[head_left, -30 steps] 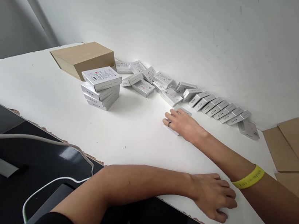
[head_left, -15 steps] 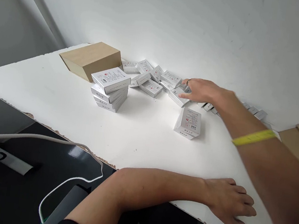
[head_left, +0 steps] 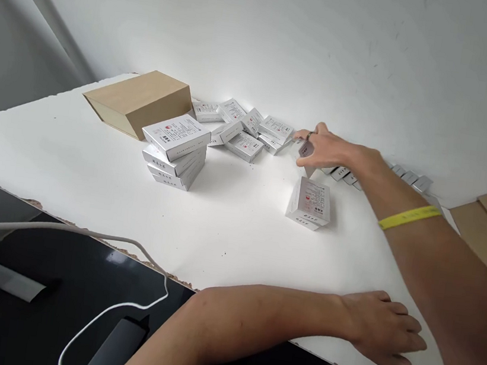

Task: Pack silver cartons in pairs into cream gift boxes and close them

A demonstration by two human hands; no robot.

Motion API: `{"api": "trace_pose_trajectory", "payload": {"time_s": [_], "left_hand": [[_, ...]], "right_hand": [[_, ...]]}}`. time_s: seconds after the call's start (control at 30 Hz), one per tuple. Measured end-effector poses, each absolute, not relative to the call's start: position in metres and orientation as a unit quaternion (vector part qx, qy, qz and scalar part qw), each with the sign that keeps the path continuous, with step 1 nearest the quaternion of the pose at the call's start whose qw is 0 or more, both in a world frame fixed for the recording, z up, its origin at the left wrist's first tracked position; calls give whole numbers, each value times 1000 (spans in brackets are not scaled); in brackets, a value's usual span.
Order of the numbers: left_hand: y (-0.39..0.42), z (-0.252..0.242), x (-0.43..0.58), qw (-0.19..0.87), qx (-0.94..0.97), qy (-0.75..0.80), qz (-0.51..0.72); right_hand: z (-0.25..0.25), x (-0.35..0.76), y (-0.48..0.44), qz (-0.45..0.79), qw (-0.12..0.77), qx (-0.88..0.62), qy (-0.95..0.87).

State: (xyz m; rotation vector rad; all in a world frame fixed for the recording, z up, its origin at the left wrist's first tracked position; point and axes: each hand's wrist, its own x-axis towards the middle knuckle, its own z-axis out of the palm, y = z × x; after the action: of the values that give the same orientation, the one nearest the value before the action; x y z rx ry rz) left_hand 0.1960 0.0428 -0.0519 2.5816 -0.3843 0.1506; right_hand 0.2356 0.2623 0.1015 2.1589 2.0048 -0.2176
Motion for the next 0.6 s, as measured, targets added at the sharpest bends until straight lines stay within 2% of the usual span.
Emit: {"api": "trace_pose_trajectory", "payload": {"time_s": [0.1, 0.2, 0.43, 0.6], "left_hand": [[40, -57, 194, 219, 959, -156, 89], [40, -60, 192, 219, 957, -153, 112], [42, -60, 193, 207, 959, -154, 114], [47, -62, 201, 231, 948, -200, 88]], "right_hand": [[115, 250, 232, -3, 7, 711, 704], [108, 254, 196, 95, -26, 705, 702], [57, 230, 126, 230, 37, 574, 785], [54, 209, 103, 339, 55, 519, 783]]}}
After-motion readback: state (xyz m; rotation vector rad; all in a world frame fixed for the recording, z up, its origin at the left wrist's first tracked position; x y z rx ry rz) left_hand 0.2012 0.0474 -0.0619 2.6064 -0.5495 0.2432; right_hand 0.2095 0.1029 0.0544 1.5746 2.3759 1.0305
